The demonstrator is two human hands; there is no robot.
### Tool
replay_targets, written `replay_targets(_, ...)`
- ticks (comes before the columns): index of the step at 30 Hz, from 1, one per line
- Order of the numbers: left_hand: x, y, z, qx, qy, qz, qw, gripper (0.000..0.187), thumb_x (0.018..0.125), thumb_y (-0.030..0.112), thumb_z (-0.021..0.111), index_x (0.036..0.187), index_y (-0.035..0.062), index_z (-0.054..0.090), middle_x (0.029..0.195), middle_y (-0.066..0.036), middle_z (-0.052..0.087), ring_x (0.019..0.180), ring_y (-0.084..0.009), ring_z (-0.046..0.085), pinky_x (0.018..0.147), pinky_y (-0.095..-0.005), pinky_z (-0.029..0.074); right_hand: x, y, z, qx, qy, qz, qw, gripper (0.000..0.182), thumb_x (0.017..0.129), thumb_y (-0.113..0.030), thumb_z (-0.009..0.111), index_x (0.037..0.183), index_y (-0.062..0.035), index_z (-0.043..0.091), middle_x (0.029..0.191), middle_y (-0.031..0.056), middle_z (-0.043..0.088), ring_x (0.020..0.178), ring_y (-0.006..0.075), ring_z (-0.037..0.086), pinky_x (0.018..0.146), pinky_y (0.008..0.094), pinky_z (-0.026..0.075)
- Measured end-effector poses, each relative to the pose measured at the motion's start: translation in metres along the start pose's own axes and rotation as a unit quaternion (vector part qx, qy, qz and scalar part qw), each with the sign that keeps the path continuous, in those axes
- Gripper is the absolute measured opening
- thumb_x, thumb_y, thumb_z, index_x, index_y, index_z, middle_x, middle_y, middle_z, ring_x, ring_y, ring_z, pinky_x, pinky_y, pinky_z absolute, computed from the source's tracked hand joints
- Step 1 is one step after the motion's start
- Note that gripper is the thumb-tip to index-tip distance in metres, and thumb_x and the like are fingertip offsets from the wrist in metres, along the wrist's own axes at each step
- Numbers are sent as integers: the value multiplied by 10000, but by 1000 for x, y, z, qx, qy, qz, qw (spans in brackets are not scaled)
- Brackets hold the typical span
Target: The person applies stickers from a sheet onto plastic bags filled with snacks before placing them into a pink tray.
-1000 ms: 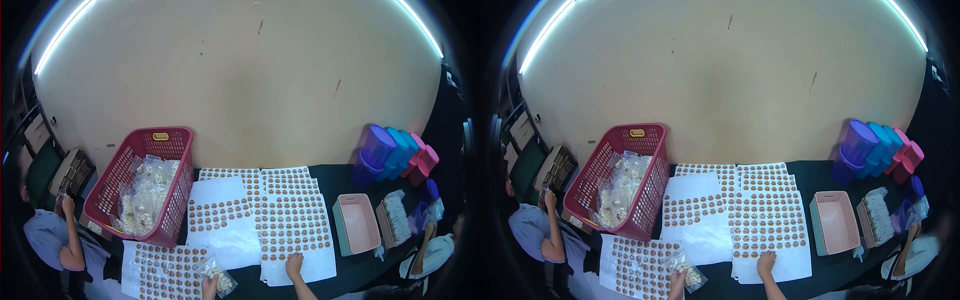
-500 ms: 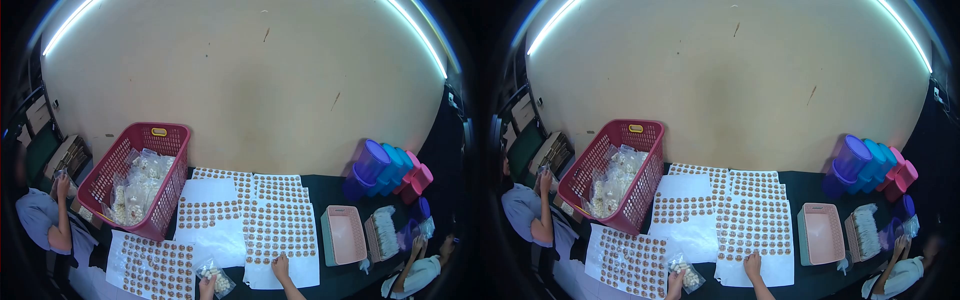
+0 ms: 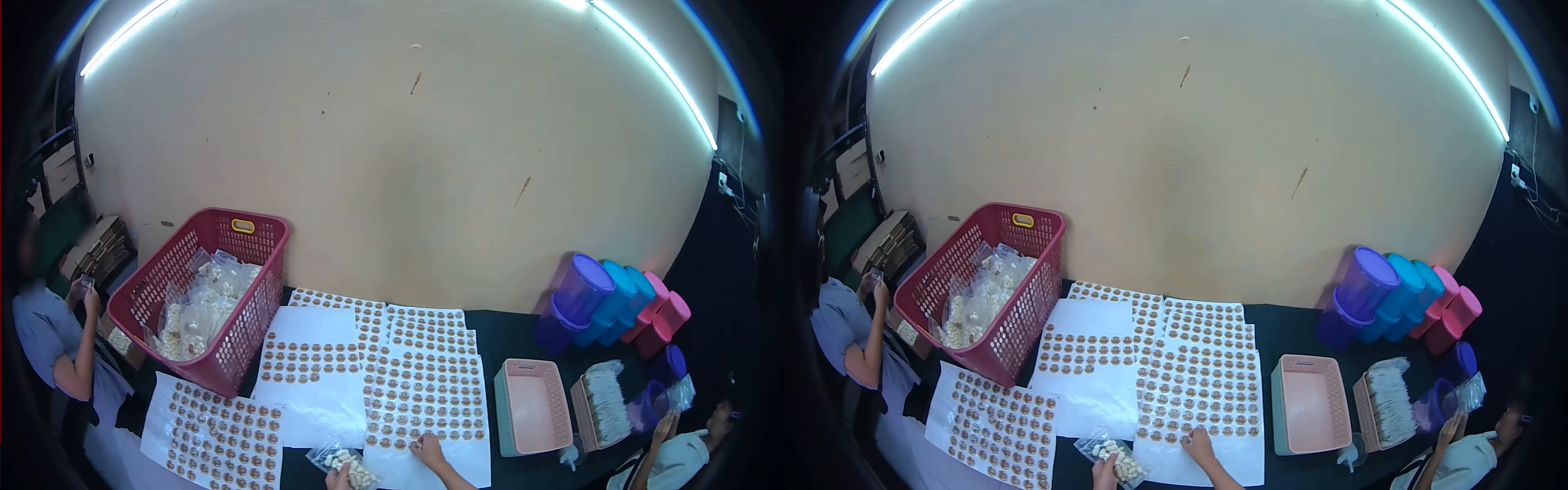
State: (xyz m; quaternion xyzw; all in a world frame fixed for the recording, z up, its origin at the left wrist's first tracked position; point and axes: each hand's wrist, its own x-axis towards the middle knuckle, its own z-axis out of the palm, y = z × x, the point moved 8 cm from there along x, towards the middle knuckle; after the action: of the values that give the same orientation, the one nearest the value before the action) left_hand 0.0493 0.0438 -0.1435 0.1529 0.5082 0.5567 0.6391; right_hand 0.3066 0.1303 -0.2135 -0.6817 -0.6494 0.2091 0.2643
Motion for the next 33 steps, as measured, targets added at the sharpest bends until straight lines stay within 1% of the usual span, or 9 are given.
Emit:
replay_targets(4,-20,-20,5,-10,41,-24,999,136,853,148,503,902,22,503,696,-42,523,583,-94,501,476,-215,397,-9,-14,-13,-39,56,-15,998,282,668,-190,656,738,47,522,865,230,509,771,344,512,679,388,430)
replay_targets(6,-22,-42,-4,34,12,-17,999,183,862,165,497,954,7,498,772,-64,541,681,-108,526,566,-223,431,-14,-20,-10,-86,64,-36,994,254,707,-156,614,740,74,512,928,263,481,801,374,502,716,414,423)
replay_targets(9,-28,-53,-6,-89,0,-11,996,259,854,135,508,1068,-4,463,980,-83,552,881,-158,558,746,-290,460,-13,-29,-10,-75,49,-23,996,207,732,-118,574,756,80,519,957,296,487,857,399,496,777,433,412)
replay_targets(16,-45,-27,-38,-65,46,37,996,265,852,140,509,1065,-7,456,974,-101,555,848,-179,576,730,-297,478,-9,-27,-13,-71,72,-45,994,155,709,-80,590,777,48,535,865,215,516,827,358,518,708,437,430)
replay_targets(18,-52,-28,-60,-60,98,32,993,258,848,139,514,1051,-11,459,966,-106,557,841,-181,581,715,-297,486,-9,-17,-5,-28,-4,49,998,155,711,-93,613,725,22,511,861,212,534,809,350,522,699,422,428)
replay_targets(20,-62,-24,-60,-57,111,24,992,248,845,135,518,1036,-15,466,961,-105,559,848,-180,580,719,-298,485,-11,-7,-4,-32,40,19,999,194,675,-107,654,712,-5,493,747,150,530,715,307,530,629,390,431)
replay_targets(23,-59,-18,-61,-69,107,34,991,231,848,150,521,1019,-3,492,905,-81,579,769,-152,589,641,-264,487,-4,18,4,123,27,136,983,295,588,-81,719,763,-56,482,687,91,527,640,244,538,588,362,430)
replay_targets(28,-45,-4,-41,-10,46,30,998,243,845,153,533,1016,-15,494,908,-81,587,795,-137,588,661,-249,484,0,40,27,259,-113,240,929,207,557,-56,718,731,-27,609,681,72,603,650,147,573,580,268,476)
replay_targets(33,-21,7,2,119,-57,3,991,275,851,145,522,1064,-26,488,932,-70,586,796,-117,580,693,-245,480,-5,37,11,215,-78,191,955,137,607,-51,692,694,-25,590,642,42,581,577,105,536,534,240,440)
